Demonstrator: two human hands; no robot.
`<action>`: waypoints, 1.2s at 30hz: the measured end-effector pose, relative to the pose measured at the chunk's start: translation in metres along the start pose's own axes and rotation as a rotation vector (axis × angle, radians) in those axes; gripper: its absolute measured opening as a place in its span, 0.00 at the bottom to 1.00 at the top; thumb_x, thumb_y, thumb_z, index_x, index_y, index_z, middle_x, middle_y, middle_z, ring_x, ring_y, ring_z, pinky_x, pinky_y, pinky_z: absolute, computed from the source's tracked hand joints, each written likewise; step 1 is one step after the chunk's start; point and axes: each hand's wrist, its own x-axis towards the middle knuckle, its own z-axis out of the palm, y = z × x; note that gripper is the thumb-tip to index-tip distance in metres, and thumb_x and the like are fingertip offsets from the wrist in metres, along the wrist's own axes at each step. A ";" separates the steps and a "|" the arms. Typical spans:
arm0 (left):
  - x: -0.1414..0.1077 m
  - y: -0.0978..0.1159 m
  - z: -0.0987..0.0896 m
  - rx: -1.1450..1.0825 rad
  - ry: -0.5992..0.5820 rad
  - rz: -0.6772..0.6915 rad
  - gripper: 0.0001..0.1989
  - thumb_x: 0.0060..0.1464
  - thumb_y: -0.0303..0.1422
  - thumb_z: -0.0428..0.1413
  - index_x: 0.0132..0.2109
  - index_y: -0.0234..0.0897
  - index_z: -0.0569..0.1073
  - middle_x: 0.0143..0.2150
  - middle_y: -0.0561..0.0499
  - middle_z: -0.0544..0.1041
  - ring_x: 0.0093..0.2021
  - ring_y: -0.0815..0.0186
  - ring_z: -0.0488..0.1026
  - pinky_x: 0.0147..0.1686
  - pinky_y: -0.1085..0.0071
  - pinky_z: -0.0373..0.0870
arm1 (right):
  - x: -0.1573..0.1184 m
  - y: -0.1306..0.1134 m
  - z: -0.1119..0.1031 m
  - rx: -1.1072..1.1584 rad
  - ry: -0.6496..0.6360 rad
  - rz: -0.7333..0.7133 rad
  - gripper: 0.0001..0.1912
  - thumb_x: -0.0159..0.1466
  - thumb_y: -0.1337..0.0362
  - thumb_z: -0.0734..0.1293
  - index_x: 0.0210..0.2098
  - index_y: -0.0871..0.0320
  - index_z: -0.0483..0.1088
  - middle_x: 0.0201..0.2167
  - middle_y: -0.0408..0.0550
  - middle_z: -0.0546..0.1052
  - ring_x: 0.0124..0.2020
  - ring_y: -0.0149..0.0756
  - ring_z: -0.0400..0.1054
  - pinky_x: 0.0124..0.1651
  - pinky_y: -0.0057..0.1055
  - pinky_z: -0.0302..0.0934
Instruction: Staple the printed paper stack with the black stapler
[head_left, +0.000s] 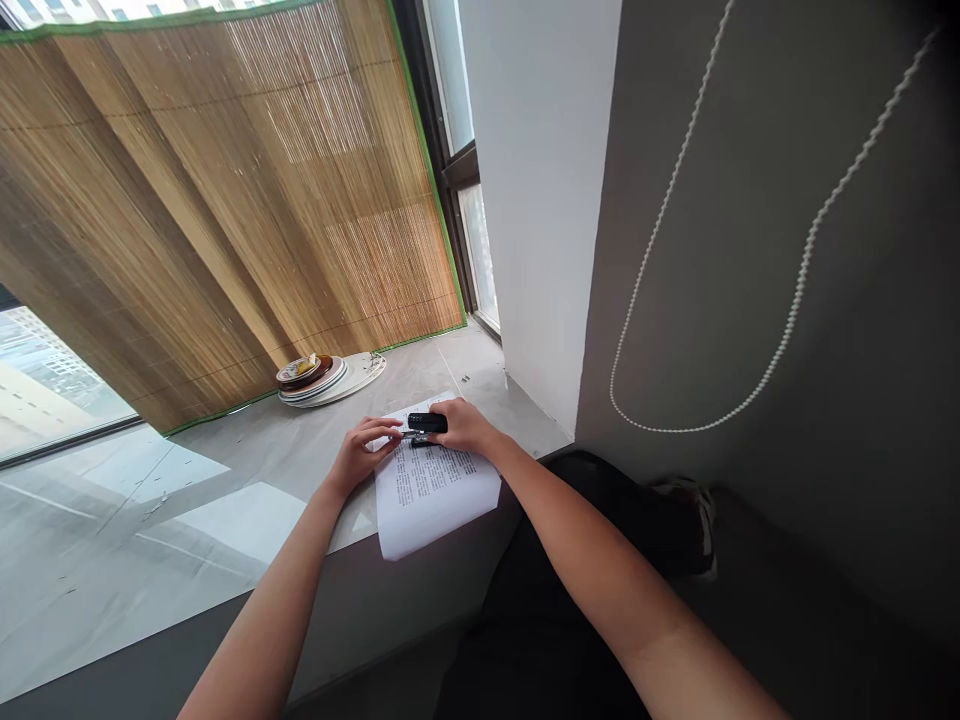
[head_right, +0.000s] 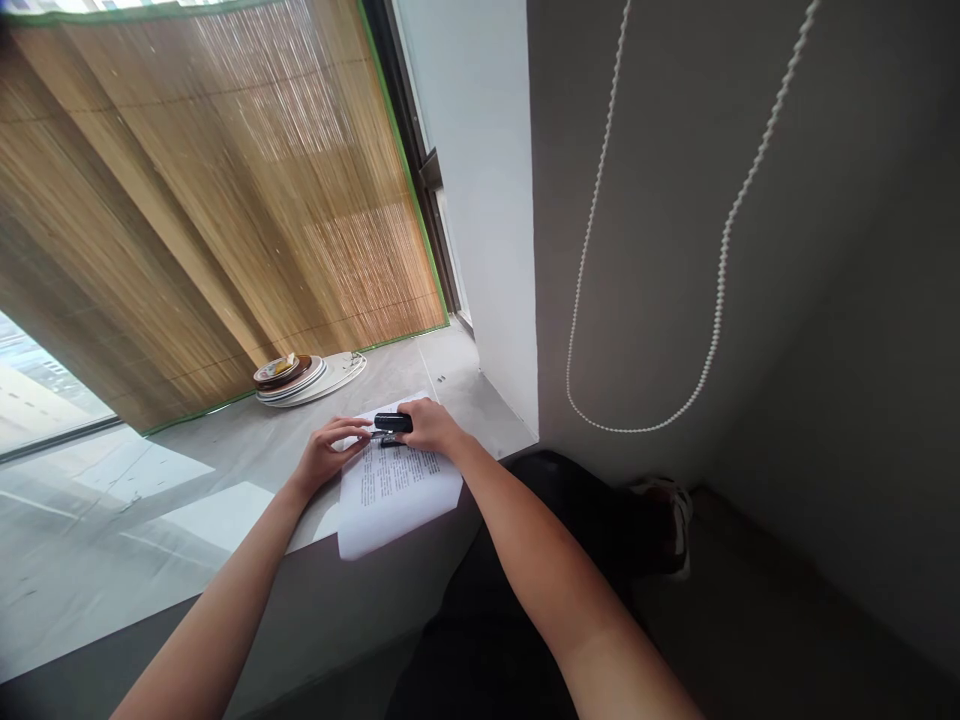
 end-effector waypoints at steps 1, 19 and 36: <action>0.000 0.002 0.000 0.018 0.001 0.002 0.07 0.63 0.40 0.63 0.42 0.45 0.85 0.49 0.45 0.84 0.50 0.55 0.78 0.53 0.55 0.75 | 0.000 0.000 0.001 0.004 -0.004 -0.007 0.11 0.58 0.60 0.78 0.35 0.56 0.75 0.33 0.43 0.78 0.35 0.34 0.69 0.35 0.26 0.53; 0.002 0.008 0.001 -0.012 -0.027 -0.012 0.07 0.62 0.38 0.63 0.43 0.42 0.83 0.42 0.46 0.84 0.43 0.58 0.78 0.48 0.58 0.74 | -0.002 -0.004 0.001 -0.002 -0.014 -0.017 0.10 0.59 0.61 0.77 0.35 0.57 0.75 0.33 0.44 0.78 0.34 0.34 0.69 0.34 0.27 0.53; 0.001 0.015 0.000 -0.118 -0.057 -0.056 0.08 0.61 0.40 0.64 0.41 0.41 0.82 0.41 0.46 0.83 0.41 0.58 0.80 0.47 0.60 0.76 | -0.002 -0.003 0.001 0.001 -0.025 -0.045 0.10 0.60 0.61 0.77 0.36 0.57 0.73 0.33 0.43 0.77 0.33 0.33 0.68 0.33 0.27 0.53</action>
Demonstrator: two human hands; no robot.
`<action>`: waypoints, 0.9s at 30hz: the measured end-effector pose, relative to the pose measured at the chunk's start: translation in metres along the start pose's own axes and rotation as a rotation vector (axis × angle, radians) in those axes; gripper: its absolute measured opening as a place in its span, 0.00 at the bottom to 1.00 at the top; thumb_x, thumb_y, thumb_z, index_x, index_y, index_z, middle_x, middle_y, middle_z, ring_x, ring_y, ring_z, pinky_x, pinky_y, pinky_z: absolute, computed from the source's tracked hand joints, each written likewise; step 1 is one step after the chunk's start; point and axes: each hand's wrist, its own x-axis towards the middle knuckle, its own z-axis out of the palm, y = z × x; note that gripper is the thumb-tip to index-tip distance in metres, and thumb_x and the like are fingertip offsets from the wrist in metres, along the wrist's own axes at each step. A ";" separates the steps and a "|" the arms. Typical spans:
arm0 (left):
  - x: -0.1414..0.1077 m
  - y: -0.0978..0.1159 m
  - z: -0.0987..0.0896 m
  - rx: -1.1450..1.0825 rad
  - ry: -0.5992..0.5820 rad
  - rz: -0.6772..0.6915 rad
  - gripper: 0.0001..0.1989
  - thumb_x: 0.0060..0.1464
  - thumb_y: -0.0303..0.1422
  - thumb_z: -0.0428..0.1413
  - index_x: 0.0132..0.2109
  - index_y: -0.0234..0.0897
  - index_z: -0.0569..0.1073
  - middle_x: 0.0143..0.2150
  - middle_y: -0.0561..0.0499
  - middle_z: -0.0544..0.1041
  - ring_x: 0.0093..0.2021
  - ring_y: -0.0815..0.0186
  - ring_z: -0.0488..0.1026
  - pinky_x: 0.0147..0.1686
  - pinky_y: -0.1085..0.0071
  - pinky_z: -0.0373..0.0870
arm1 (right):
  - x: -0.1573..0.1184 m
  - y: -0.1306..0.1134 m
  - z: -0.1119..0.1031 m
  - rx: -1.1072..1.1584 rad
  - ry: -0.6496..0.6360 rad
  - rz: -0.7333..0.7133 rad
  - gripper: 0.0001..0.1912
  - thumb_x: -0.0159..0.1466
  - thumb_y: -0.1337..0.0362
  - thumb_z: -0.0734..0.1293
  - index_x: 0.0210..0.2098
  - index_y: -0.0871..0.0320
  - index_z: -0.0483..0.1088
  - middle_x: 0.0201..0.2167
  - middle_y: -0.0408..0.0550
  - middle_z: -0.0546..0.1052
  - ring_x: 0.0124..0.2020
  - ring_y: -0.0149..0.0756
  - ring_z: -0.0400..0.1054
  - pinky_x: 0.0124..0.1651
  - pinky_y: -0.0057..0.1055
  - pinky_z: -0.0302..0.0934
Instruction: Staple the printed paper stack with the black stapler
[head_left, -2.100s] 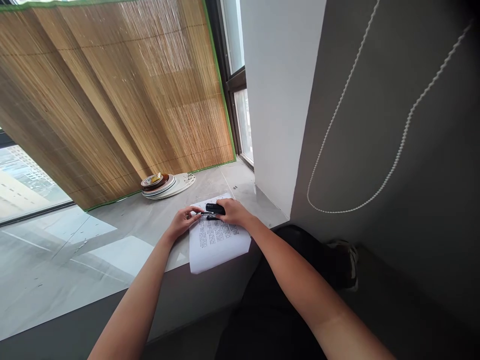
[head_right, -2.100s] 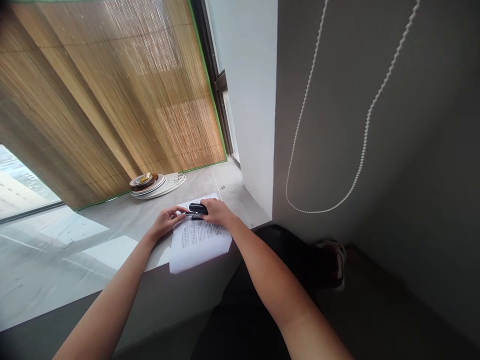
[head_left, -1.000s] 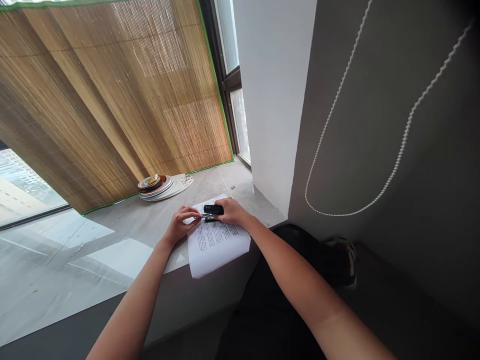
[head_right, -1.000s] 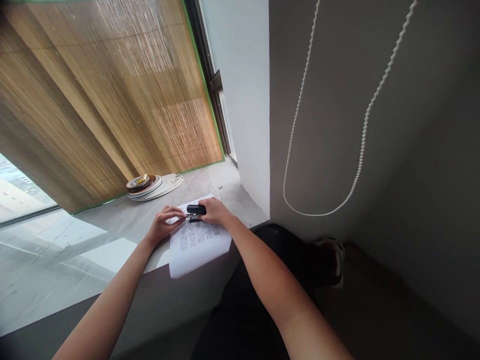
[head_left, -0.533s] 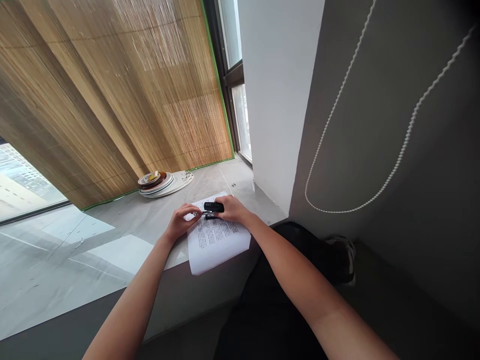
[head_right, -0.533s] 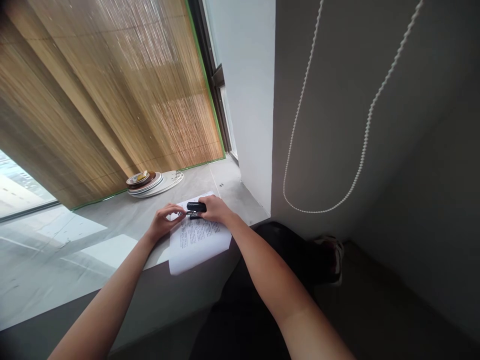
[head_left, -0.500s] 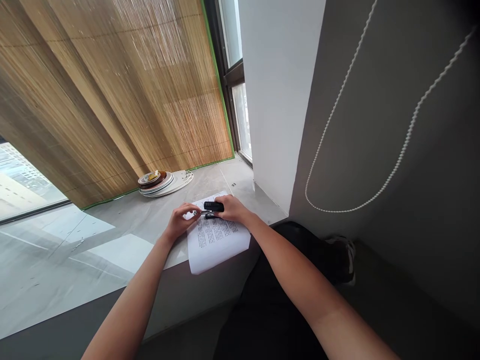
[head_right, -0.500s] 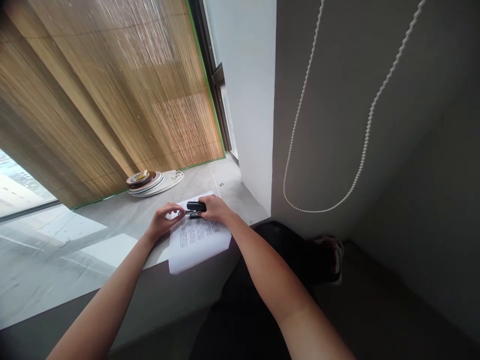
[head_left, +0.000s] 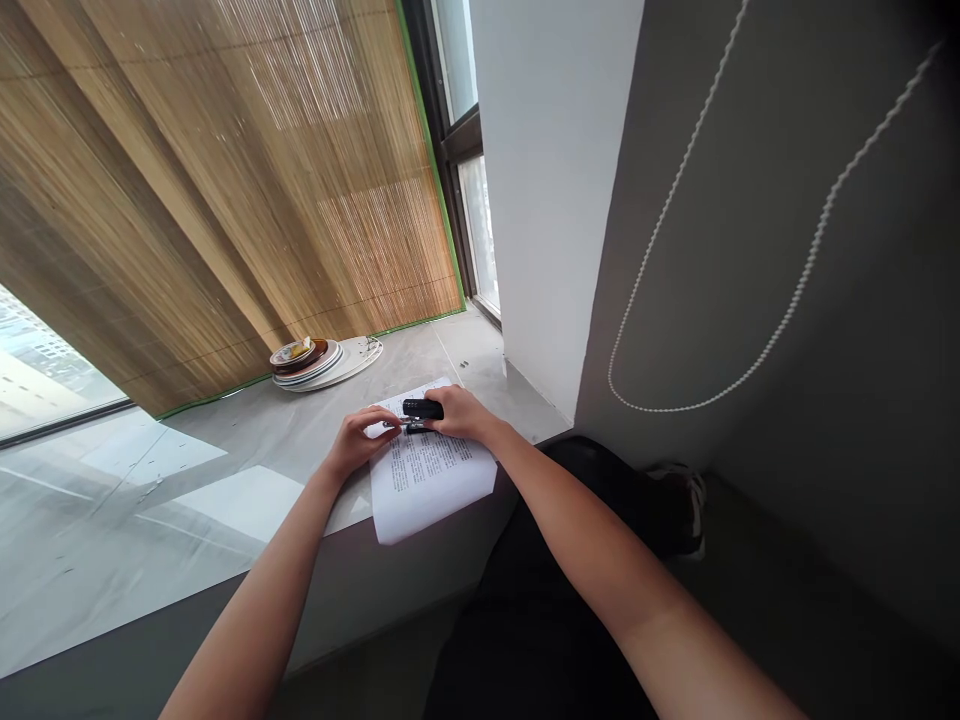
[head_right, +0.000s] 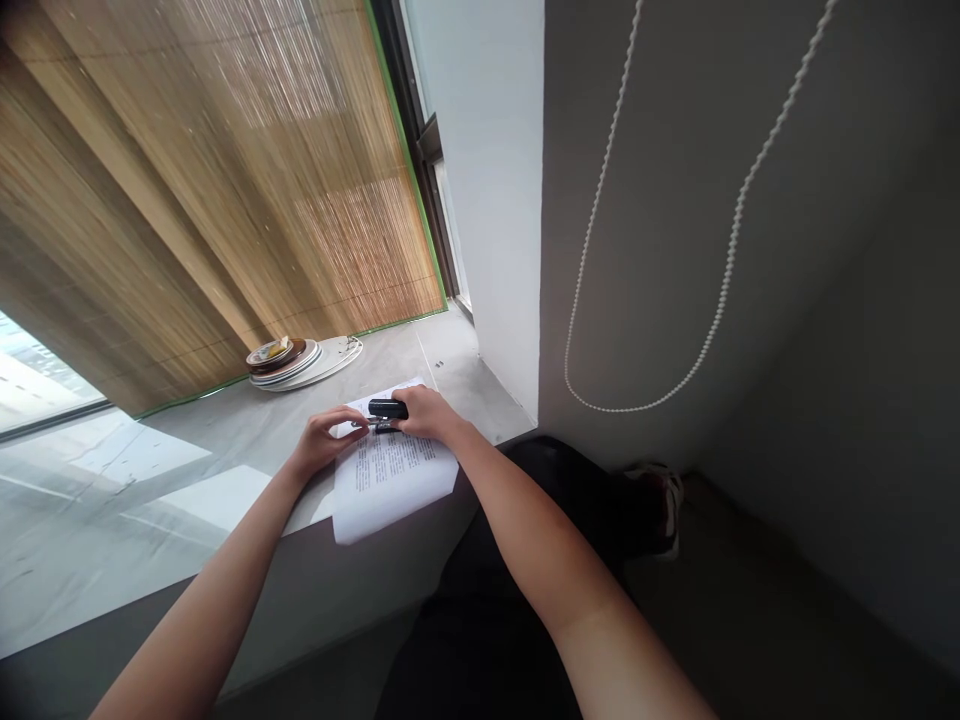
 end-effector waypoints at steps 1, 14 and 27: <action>0.000 0.000 0.000 -0.001 -0.005 0.002 0.08 0.61 0.40 0.64 0.41 0.41 0.82 0.40 0.46 0.83 0.41 0.59 0.80 0.47 0.61 0.76 | 0.000 0.000 0.000 0.000 0.001 -0.002 0.10 0.60 0.61 0.76 0.36 0.56 0.73 0.33 0.43 0.77 0.33 0.33 0.69 0.33 0.27 0.53; 0.000 -0.023 0.002 -0.070 0.053 -0.131 0.19 0.60 0.45 0.65 0.53 0.43 0.79 0.48 0.45 0.83 0.43 0.60 0.79 0.43 0.63 0.74 | -0.001 -0.002 -0.002 -0.012 -0.014 0.012 0.10 0.62 0.60 0.76 0.38 0.57 0.74 0.35 0.45 0.78 0.35 0.34 0.70 0.34 0.27 0.54; 0.002 -0.026 -0.003 -0.010 0.013 -0.192 0.13 0.59 0.45 0.66 0.47 0.44 0.83 0.46 0.48 0.85 0.47 0.57 0.81 0.45 0.64 0.72 | 0.000 0.001 0.001 -0.012 -0.012 -0.010 0.10 0.62 0.61 0.76 0.37 0.57 0.73 0.34 0.45 0.78 0.35 0.34 0.70 0.34 0.27 0.54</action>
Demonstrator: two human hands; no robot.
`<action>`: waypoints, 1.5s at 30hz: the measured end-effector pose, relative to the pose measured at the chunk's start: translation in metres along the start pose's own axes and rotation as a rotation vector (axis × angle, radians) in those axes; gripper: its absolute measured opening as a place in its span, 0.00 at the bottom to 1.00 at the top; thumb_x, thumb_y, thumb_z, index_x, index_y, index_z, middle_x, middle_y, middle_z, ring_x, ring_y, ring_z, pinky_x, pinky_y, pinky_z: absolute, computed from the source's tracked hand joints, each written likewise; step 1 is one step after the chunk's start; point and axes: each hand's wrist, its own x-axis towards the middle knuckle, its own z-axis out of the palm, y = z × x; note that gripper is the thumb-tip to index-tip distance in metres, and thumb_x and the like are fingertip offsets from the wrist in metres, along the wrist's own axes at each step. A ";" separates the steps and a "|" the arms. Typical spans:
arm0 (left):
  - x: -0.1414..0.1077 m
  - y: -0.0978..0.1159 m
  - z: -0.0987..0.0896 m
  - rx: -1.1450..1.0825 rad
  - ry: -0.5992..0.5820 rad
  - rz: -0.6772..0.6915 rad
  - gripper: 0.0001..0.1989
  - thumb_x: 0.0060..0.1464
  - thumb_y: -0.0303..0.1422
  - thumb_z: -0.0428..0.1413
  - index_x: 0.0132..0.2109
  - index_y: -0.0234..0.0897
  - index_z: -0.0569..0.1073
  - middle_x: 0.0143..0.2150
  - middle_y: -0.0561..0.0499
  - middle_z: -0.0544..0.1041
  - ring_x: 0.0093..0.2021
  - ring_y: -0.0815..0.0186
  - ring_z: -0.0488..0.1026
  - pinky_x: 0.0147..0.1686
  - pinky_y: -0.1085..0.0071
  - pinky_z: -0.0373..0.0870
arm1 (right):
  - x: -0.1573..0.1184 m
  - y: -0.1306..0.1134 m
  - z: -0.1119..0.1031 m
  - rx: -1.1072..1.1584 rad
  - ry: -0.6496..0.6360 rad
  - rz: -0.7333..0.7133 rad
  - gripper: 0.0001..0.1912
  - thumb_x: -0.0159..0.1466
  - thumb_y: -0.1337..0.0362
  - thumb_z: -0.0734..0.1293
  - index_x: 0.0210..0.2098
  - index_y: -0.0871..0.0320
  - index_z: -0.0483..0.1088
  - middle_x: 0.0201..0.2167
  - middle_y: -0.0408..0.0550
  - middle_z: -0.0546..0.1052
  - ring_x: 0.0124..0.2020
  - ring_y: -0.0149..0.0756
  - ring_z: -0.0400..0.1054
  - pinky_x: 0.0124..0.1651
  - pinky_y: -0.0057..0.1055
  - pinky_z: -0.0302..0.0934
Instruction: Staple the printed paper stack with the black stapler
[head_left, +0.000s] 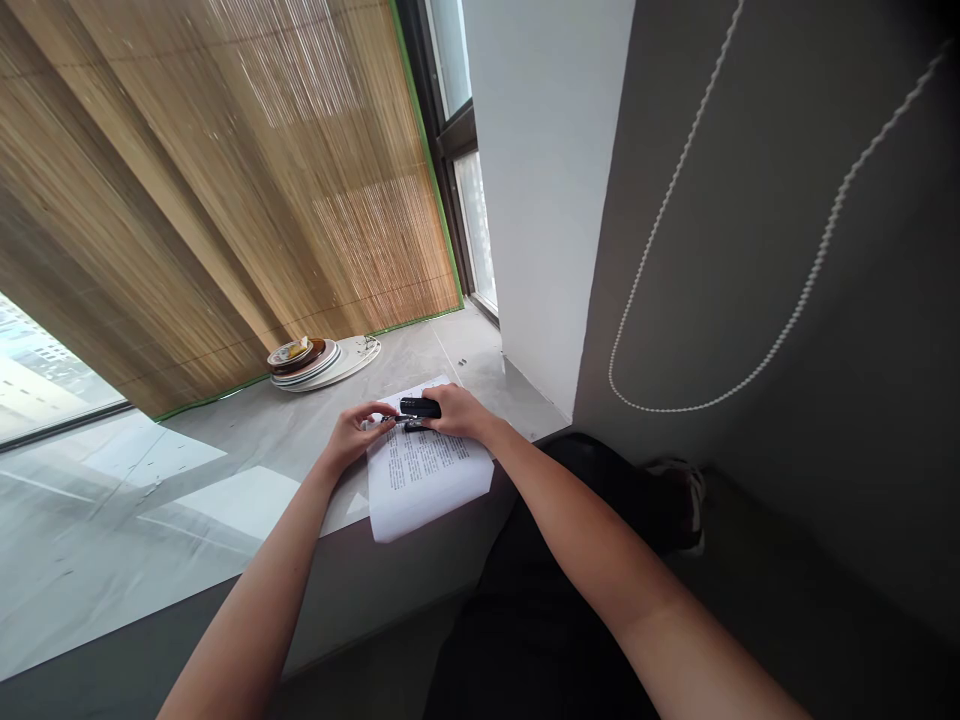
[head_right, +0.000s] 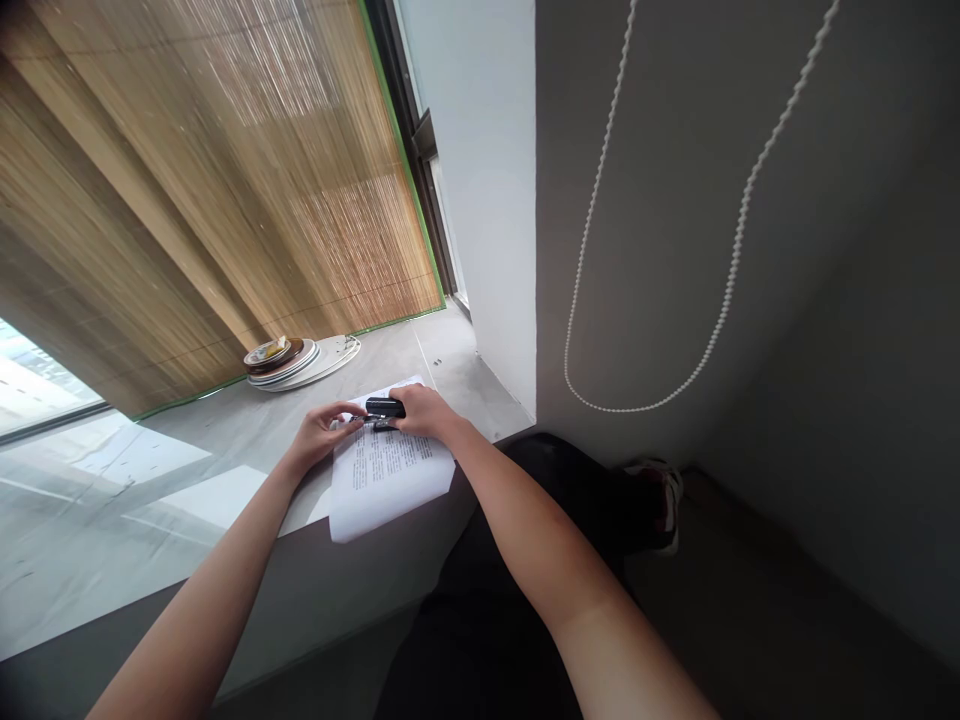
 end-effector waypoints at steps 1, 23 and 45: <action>0.000 0.000 0.000 0.006 0.002 0.003 0.12 0.59 0.45 0.66 0.46 0.45 0.83 0.45 0.48 0.85 0.47 0.57 0.81 0.45 0.63 0.72 | 0.000 0.000 0.000 0.001 0.000 0.000 0.10 0.62 0.61 0.76 0.37 0.57 0.73 0.34 0.45 0.78 0.34 0.34 0.69 0.34 0.27 0.54; -0.005 0.016 -0.004 0.022 0.046 0.041 0.10 0.60 0.43 0.66 0.42 0.44 0.86 0.46 0.46 0.86 0.49 0.55 0.81 0.45 0.61 0.74 | 0.001 0.002 -0.015 0.060 0.052 0.112 0.10 0.57 0.59 0.78 0.34 0.56 0.77 0.31 0.43 0.78 0.33 0.33 0.68 0.33 0.27 0.52; -0.003 0.024 0.006 0.062 0.048 0.125 0.08 0.60 0.38 0.61 0.41 0.41 0.72 0.40 0.50 0.77 0.40 0.62 0.73 0.38 0.67 0.67 | 0.006 -0.018 0.006 0.184 0.026 -0.076 0.08 0.57 0.64 0.77 0.33 0.57 0.76 0.28 0.40 0.76 0.31 0.32 0.68 0.35 0.26 0.56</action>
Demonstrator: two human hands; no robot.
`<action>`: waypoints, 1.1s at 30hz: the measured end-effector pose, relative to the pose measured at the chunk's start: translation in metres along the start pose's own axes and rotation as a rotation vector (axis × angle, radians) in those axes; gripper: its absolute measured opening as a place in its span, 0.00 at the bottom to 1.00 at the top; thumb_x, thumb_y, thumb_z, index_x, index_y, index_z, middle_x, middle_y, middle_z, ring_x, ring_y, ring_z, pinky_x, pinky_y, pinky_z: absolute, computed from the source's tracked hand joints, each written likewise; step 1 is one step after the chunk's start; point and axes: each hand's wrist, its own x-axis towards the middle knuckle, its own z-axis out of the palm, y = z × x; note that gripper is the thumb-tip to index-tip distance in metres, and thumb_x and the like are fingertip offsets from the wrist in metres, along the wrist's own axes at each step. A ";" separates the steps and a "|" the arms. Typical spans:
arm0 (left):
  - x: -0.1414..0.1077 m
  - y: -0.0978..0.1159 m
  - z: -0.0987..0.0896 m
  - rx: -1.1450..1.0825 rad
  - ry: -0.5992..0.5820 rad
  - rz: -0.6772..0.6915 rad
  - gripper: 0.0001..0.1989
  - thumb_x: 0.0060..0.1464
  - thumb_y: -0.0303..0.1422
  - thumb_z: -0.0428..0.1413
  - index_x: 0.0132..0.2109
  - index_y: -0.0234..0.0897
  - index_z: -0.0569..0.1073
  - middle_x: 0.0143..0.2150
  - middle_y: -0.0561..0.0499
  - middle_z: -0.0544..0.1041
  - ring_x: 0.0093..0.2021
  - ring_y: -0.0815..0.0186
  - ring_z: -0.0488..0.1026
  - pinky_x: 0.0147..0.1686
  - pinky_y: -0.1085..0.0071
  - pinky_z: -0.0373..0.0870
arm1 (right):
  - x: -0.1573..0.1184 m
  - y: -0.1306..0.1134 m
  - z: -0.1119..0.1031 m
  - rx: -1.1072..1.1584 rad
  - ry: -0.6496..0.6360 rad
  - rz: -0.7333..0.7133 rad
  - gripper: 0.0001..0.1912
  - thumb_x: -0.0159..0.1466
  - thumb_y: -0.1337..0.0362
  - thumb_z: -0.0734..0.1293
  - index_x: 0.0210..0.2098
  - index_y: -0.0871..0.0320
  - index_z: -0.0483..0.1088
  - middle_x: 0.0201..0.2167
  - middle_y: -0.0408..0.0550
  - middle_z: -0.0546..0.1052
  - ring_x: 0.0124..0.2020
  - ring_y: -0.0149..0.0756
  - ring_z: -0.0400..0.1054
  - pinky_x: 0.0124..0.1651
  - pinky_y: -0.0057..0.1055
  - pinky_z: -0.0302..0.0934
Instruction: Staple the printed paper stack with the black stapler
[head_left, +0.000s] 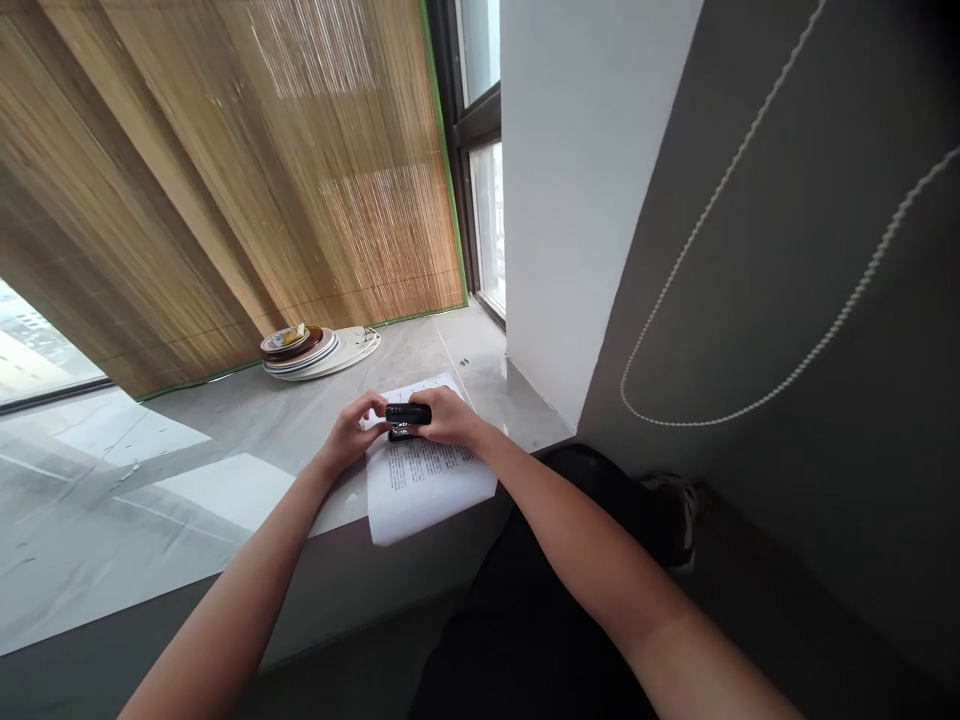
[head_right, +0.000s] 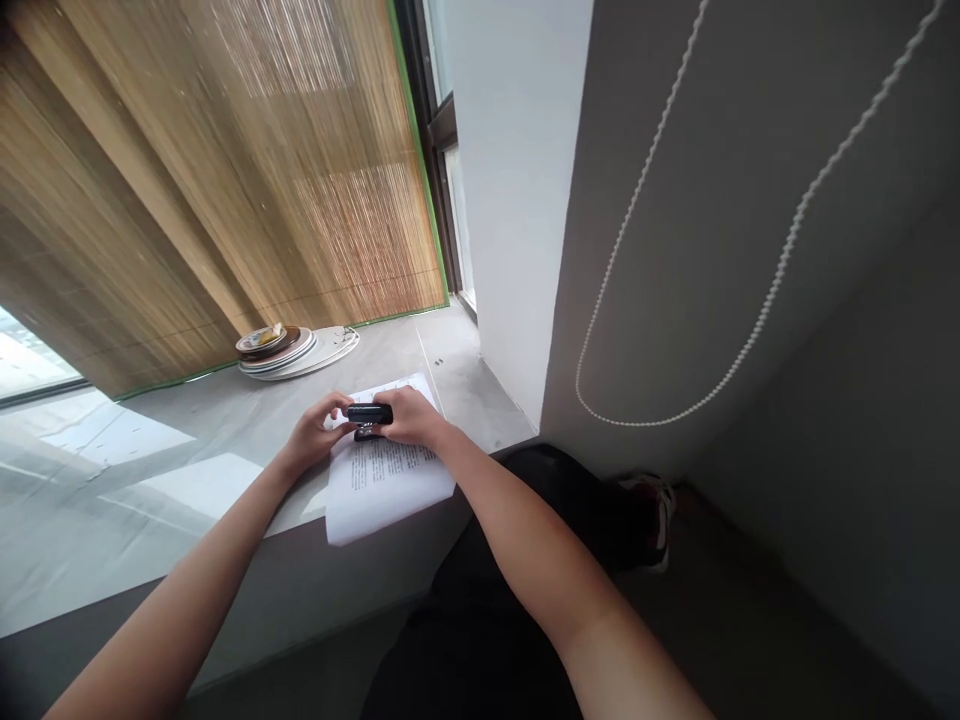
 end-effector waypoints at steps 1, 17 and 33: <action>0.000 0.001 0.000 0.012 0.042 -0.020 0.08 0.61 0.39 0.61 0.40 0.41 0.72 0.39 0.50 0.77 0.39 0.62 0.73 0.38 0.66 0.67 | -0.001 0.001 -0.007 0.011 0.025 0.019 0.09 0.58 0.63 0.77 0.35 0.57 0.77 0.30 0.41 0.78 0.32 0.32 0.70 0.36 0.26 0.57; 0.091 -0.033 0.062 0.398 -0.159 -0.168 0.22 0.57 0.50 0.62 0.48 0.37 0.78 0.51 0.38 0.77 0.53 0.45 0.72 0.54 0.53 0.68 | -0.001 0.083 -0.086 -0.458 0.173 0.298 0.19 0.65 0.64 0.72 0.55 0.50 0.77 0.49 0.48 0.81 0.46 0.43 0.74 0.54 0.41 0.62; 0.075 -0.012 0.067 0.197 -0.244 -0.013 0.18 0.65 0.41 0.58 0.59 0.43 0.73 0.60 0.43 0.74 0.59 0.49 0.70 0.61 0.50 0.64 | 0.021 0.097 -0.087 -0.216 0.006 0.136 0.22 0.64 0.69 0.72 0.56 0.47 0.77 0.50 0.45 0.82 0.53 0.42 0.75 0.60 0.42 0.63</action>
